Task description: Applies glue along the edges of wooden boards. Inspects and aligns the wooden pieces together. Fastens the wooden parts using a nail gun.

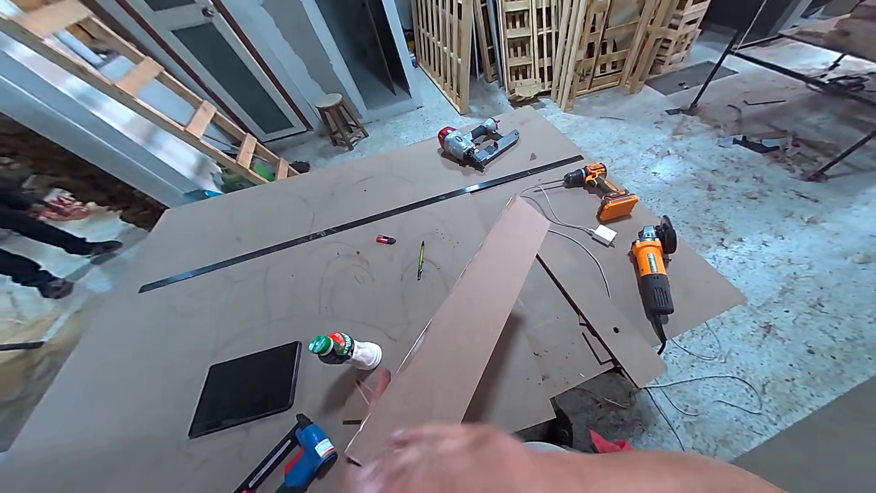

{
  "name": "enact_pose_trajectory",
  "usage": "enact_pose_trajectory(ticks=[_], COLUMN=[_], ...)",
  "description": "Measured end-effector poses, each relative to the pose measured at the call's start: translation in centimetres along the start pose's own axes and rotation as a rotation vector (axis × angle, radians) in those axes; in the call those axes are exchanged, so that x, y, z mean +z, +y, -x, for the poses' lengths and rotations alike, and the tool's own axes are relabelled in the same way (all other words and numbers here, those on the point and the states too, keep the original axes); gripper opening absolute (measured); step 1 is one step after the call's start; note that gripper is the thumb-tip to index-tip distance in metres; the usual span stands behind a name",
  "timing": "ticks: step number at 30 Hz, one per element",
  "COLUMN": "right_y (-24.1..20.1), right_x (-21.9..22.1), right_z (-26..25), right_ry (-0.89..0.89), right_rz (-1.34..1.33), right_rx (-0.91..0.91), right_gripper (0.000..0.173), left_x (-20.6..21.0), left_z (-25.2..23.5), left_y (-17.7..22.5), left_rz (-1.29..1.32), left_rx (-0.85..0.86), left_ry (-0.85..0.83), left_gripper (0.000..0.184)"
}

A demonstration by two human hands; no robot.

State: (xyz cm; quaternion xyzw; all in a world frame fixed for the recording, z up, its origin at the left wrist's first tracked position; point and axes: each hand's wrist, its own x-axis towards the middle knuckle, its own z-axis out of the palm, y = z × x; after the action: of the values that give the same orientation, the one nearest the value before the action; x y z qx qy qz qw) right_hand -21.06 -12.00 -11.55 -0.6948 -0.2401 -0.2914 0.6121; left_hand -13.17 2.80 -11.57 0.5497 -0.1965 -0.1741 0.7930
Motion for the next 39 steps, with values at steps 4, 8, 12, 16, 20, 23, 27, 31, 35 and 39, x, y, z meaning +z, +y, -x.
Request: enact_pose_trajectory(ticks=[4, 8, 12, 16, 20, 23, 27, 31, 35, 39], right_y=[1.5, 2.5, 2.6, 2.4, 1.7, 1.5, 2.5, 2.8, 2.2, -0.1], right_x=[-6.1, -7.0, -5.0, -5.6, -6.7, -7.1, -6.6, -6.1, -7.6, -7.6], right_z=[3.7, 6.3, 6.1, 7.0, 8.2, 10.0, 14.8, 18.9, 22.7, 24.8], right_ry=[0.440, 0.325, 0.229, 0.310, 0.356, 0.430, 0.582, 0.703, 0.738, 0.806], right_rz=[0.317, 0.264, -0.214, -0.401, -0.538, -0.641, -0.779, -0.898, -0.862, -0.845], right_rx=[0.428, 0.992, 1.046, 0.961, 0.931, 0.977, 0.995, 0.959, 0.989, 0.940], right_gripper=[0.043, 0.082, 0.114, 0.129, 0.110, 0.099, 0.085, 0.089, 0.081, 0.102], left_x=[-1.2, -0.2, 1.7, 2.1, 2.8, 2.4, 1.7, 1.1, 1.5, 2.4], left_z=[0.0, 0.1, 0.8, 0.9, 0.3, 0.3, 0.7, 0.3, 0.5, 1.2], left_y=[-3.1, -4.9, -8.1, -11.2, -12.2, -13.0, -14.2, -16.3, -18.3, -19.2], left_rz=[0.030, -0.329, -0.478, -0.542, -0.276, -0.117, -0.036, -0.108, -0.232, -0.317], left_rx=[-0.188, 0.063, 0.195, 0.254, 0.150, 0.049, -0.217, -0.452, -0.523, -0.519], left_ry=[-0.079, -0.230, -0.417, -0.574, -0.701, -0.772, -0.716, -0.592, -0.630, -0.691], left_gripper=[0.077, 0.081, 0.077, 0.084, 0.113, 0.110, 0.098, 0.088, 0.087, 0.092])
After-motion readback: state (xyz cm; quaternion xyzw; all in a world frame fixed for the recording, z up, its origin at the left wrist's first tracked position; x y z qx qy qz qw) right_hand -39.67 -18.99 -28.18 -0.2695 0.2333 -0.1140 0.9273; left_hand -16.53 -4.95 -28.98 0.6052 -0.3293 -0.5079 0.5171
